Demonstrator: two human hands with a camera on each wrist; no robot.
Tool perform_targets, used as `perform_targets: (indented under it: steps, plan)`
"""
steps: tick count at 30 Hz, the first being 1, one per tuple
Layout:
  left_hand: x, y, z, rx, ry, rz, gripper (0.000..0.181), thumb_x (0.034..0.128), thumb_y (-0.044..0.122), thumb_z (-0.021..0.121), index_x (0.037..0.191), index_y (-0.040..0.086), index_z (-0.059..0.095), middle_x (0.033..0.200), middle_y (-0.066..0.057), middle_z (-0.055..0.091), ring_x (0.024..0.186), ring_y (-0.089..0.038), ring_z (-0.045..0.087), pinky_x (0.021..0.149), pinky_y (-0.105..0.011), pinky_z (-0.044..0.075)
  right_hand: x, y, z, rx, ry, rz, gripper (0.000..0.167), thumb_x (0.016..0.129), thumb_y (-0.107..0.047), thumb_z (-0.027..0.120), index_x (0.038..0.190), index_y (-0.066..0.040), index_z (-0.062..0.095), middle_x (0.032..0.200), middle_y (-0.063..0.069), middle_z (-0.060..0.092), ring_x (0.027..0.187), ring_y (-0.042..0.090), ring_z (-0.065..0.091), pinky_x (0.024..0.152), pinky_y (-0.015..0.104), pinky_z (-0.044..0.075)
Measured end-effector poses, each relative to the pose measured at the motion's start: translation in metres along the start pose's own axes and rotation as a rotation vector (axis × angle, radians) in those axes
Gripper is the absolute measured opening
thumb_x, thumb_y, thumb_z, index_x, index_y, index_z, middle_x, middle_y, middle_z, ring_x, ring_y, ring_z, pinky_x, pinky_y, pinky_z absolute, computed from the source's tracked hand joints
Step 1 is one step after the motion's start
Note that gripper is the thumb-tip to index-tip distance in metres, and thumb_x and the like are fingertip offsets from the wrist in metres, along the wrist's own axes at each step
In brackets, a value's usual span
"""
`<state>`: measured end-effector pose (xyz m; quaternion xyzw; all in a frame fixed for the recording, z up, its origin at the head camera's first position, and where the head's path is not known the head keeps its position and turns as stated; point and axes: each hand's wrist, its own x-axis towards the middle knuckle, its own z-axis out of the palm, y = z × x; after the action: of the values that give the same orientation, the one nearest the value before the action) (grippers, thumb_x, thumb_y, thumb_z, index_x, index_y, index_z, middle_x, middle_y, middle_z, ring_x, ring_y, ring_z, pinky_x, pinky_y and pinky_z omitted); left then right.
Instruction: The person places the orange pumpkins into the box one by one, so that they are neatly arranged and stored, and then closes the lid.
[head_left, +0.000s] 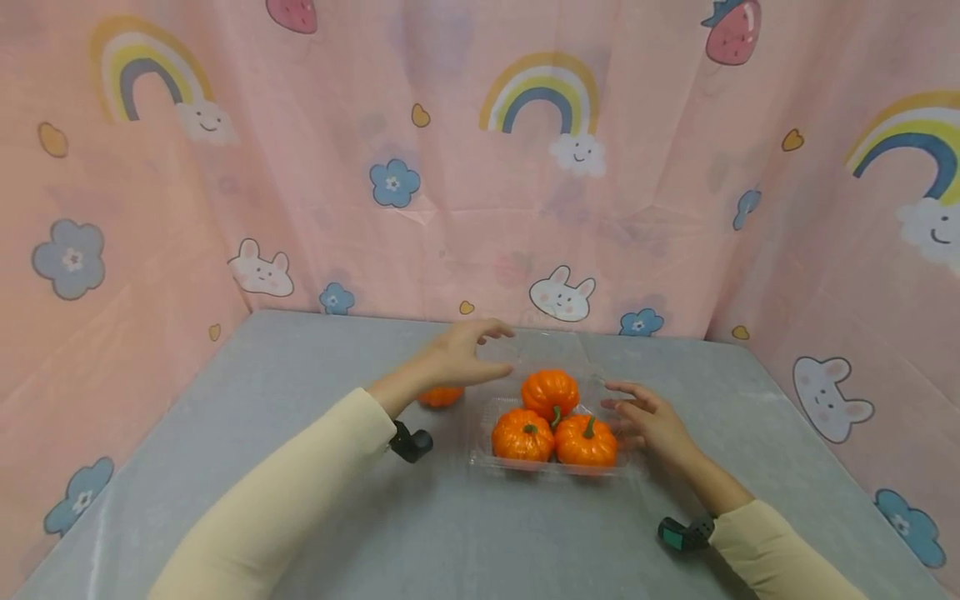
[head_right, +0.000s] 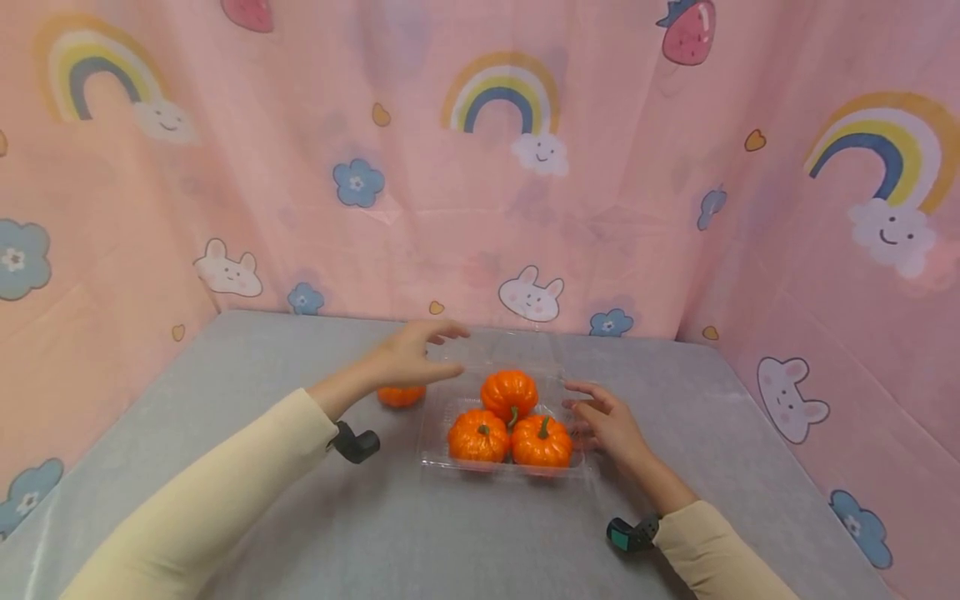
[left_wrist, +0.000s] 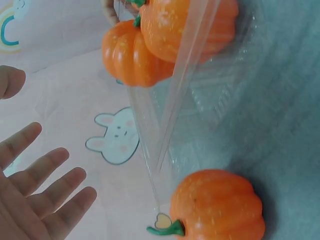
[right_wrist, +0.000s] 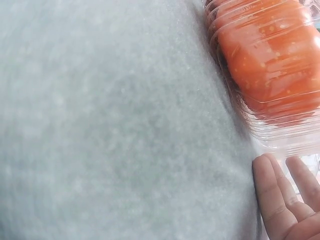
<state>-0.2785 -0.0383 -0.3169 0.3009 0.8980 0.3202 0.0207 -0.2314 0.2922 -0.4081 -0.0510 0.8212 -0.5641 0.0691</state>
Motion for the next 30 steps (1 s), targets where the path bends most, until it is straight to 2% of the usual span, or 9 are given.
perform_targets:
  steps: [6,19,24,30]
  plan:
    - [-0.007,-0.007,-0.008,-0.001,0.044,-0.036,0.051,0.0848,0.037,0.069,0.132,0.023,0.054,0.136,-0.003,0.056,0.124,-0.027,0.052,0.100,-0.048,0.047,0.000,0.002,0.000,0.003,-0.001,0.001,0.051,0.102,-0.030,0.045,0.145,-0.004,0.035,0.140,0.031,0.046,0.088,0.015,0.067,0.074,0.034,0.059]
    - [-0.020,-0.024,-0.021,0.068,0.076,-0.091,0.059,0.0847,0.042,0.066,0.136,0.019,0.052,0.140,-0.004,0.053,0.128,-0.028,0.050,0.103,-0.050,0.044,0.001,0.001,0.001,0.015,0.008,0.014,0.051,0.102,-0.029,0.045,0.145,-0.004,0.035,0.140,0.031,0.046,0.089,0.017,0.068,0.075,0.036,0.059]
    - [-0.023,-0.032,-0.023,0.086,0.092,-0.092,0.061,0.0837,0.045,0.066,0.137,0.017,0.052,0.142,-0.002,0.051,0.132,-0.026,0.046,0.109,-0.048,0.040,0.001,0.000,0.001,0.010,0.012,0.017,0.052,0.102,-0.030,0.045,0.145,-0.005,0.035,0.140,0.031,0.046,0.088,0.016,0.068,0.074,0.035,0.059]
    - [-0.028,-0.046,-0.023,0.081,0.105,-0.120,0.060,0.0830,0.045,0.067,0.135,0.019,0.053,0.140,-0.002,0.052,0.126,-0.028,0.050,0.104,-0.049,0.044,0.000,0.000,0.001,0.011,0.009,0.012,0.051,0.102,-0.030,0.045,0.145,-0.005,0.036,0.140,0.030,0.046,0.088,0.015,0.068,0.074,0.035,0.059]
